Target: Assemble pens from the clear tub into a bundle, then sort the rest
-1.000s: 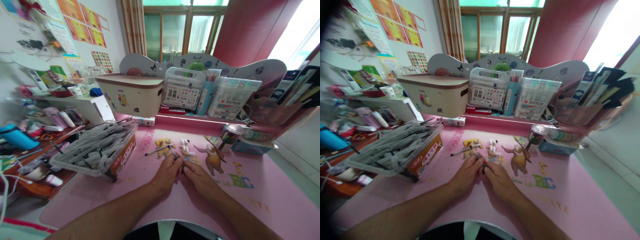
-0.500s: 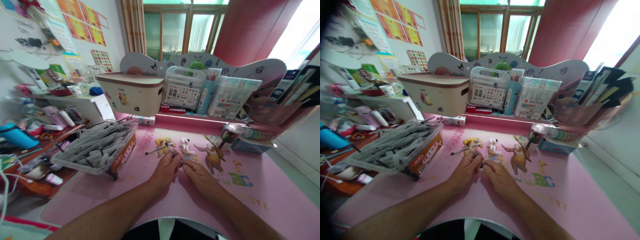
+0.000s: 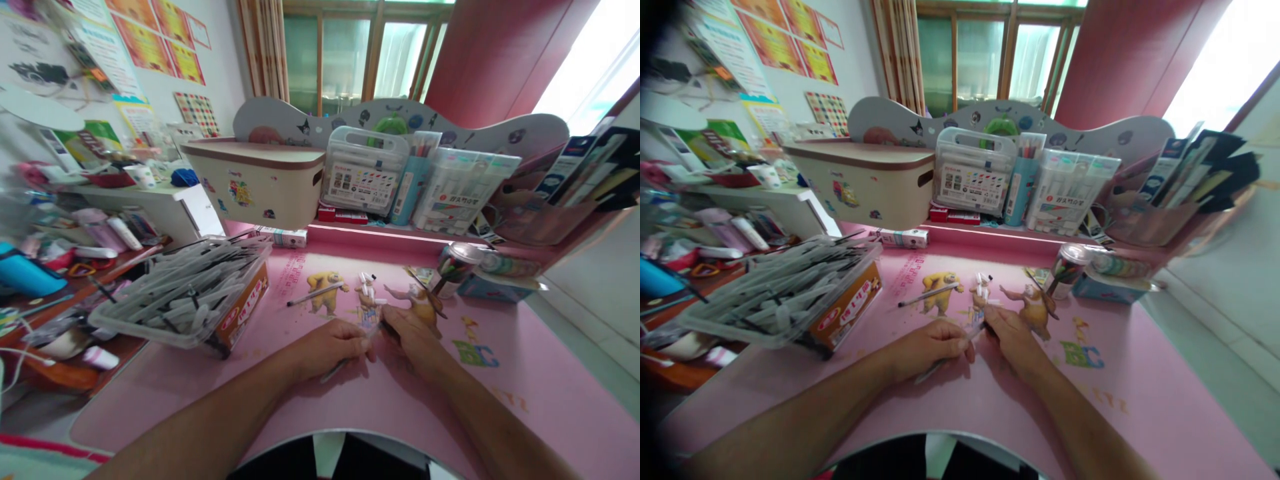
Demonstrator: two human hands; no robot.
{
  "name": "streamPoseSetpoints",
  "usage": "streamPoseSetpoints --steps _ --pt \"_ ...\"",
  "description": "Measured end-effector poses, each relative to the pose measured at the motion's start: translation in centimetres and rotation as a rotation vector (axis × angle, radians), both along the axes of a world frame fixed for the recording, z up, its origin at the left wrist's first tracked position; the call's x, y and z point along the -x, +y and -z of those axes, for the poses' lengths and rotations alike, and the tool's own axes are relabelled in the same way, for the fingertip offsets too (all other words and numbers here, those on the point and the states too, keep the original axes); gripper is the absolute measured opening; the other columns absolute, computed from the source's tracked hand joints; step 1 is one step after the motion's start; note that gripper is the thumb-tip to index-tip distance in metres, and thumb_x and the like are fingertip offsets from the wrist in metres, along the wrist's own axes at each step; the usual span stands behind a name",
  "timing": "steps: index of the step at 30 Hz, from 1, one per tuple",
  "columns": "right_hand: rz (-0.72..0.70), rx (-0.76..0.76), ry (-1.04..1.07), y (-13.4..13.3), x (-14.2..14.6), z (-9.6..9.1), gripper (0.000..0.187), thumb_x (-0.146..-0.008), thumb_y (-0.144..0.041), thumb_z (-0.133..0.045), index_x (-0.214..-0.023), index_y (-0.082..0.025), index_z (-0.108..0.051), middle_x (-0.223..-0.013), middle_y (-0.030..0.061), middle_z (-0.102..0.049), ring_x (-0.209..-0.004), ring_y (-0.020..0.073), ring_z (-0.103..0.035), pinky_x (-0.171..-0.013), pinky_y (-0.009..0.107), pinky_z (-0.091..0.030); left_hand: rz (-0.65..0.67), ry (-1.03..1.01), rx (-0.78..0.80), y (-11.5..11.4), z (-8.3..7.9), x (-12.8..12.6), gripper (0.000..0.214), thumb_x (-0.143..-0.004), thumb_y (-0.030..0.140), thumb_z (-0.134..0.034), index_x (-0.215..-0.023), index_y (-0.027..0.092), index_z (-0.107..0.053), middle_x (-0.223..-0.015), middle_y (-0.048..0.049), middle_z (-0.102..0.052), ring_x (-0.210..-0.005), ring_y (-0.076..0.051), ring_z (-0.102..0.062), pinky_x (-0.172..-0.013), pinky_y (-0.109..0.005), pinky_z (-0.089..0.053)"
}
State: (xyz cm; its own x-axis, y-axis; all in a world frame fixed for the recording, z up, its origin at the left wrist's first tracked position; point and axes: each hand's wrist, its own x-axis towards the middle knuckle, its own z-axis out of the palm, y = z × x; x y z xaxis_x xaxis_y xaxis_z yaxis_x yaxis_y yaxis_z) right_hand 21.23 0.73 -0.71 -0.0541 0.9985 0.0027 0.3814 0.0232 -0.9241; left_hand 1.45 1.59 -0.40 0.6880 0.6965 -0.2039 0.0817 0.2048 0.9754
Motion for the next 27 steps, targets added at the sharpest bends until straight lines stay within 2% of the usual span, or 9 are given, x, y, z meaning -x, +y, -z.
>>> streamPoseSetpoints --steps 2,6,10,12,15,18,22,27 --pt "-0.025 0.032 -0.01 0.0 -0.1 0.0 0.047 -0.089 -0.058 -0.048 -0.06 -0.021 -0.05 -0.057 -0.0019 -0.047 -0.055 0.014 -0.043 -0.051 0.027 -0.033 0.023 0.005 -0.004 0.0 -0.2 0.1 0.041 -0.077 0.053 -0.066 -0.08 0.013 -0.074 -0.053 0.0024 -0.047 -0.047 -0.009 -0.034 -0.046 -0.022 -0.022" --pt "-0.035 0.133 0.021 -0.2 0.0 0.2 0.05 -0.088 -0.06 -0.05 -0.056 -0.021 -0.048 -0.049 -0.0036 -0.042 -0.046 0.0112 -0.035 -0.043 0.026 -0.024 -0.008 0.006 0.121 0.2 -0.2 0.2 0.046 -0.078 0.056 -0.063 -0.085 0.012 -0.074 -0.051 0.0028 -0.047 -0.041 -0.008 -0.034 -0.042 -0.021 -0.021" --pt "-0.004 0.222 0.185 -0.5 0.7 0.3 0.051 -0.082 -0.064 -0.058 -0.057 -0.02 -0.049 -0.046 -0.0052 -0.04 -0.039 0.0075 -0.03 -0.036 0.023 -0.017 -0.081 -0.144 0.269 0.5 0.3 0.0 0.04 -0.08 0.049 -0.064 -0.091 0.012 -0.072 -0.053 0.0032 -0.047 -0.039 -0.004 -0.029 -0.038 -0.018 -0.016" --pt "0.021 0.299 0.356 -0.4 1.2 0.3 0.053 -0.077 -0.067 -0.062 -0.057 -0.021 -0.047 -0.043 -0.0078 -0.036 -0.035 0.0052 -0.026 -0.034 0.021 -0.015 -0.102 -0.246 0.304 0.6 0.6 -0.1 0.038 -0.077 0.04 -0.071 -0.106 0.016 -0.069 -0.061 0.0022 -0.053 -0.042 -0.005 -0.037 -0.038 -0.016 -0.023" --pt "0.061 0.385 0.568 -0.3 1.6 0.5 0.054 -0.072 -0.067 -0.067 -0.059 -0.021 -0.043 -0.041 -0.0102 -0.034 -0.032 0.0028 -0.024 -0.033 0.018 -0.015 -0.16 -0.35 0.245 0.5 0.8 -0.4 0.057 -0.07 0.031 -0.079 -0.124 0.024 -0.061 -0.08 -0.0012 -0.06 -0.054 -0.01 -0.054 -0.044 -0.019 -0.041" --pt "0.07 0.397 0.658 -0.2 1.7 0.7 0.049 -0.073 -0.061 -0.069 -0.062 -0.019 -0.046 -0.042 -0.0108 -0.036 -0.033 0.0015 -0.023 -0.033 0.015 -0.015 -0.22 -0.349 0.143 0.2 0.6 -0.5 0.046 -0.072 0.03 -0.079 -0.115 0.02 -0.068 -0.093 -0.0067 -0.065 -0.065 -0.012 -0.06 -0.054 -0.024 -0.048" --pt "0.094 0.42 0.692 -0.2 1.7 0.7 0.045 -0.074 -0.056 -0.069 -0.064 -0.02 -0.045 -0.044 -0.0109 -0.035 -0.034 0.0016 -0.024 -0.033 0.015 -0.015 -0.281 -0.288 0.028 -0.4 0.3 -0.9 0.03 -0.072 0.032 -0.079 -0.098 0.017 -0.077 -0.094 -0.0087 -0.068 -0.067 -0.013 -0.06 -0.059 -0.025 -0.047" --pt "0.064 0.375 0.689 -0.5 2.1 0.5 0.042 -0.075 -0.055 -0.069 -0.069 -0.021 -0.046 -0.049 -0.0103 -0.038 -0.037 0.0031 -0.025 -0.035 0.016 -0.017 -0.497 -0.353 0.162 -0.7 0.7 -1.7 0.034 -0.072 0.04 -0.078 -0.096 0.017 -0.073 -0.082 -0.0063 -0.069 -0.067 -0.015 -0.061 -0.052 -0.024 -0.049"
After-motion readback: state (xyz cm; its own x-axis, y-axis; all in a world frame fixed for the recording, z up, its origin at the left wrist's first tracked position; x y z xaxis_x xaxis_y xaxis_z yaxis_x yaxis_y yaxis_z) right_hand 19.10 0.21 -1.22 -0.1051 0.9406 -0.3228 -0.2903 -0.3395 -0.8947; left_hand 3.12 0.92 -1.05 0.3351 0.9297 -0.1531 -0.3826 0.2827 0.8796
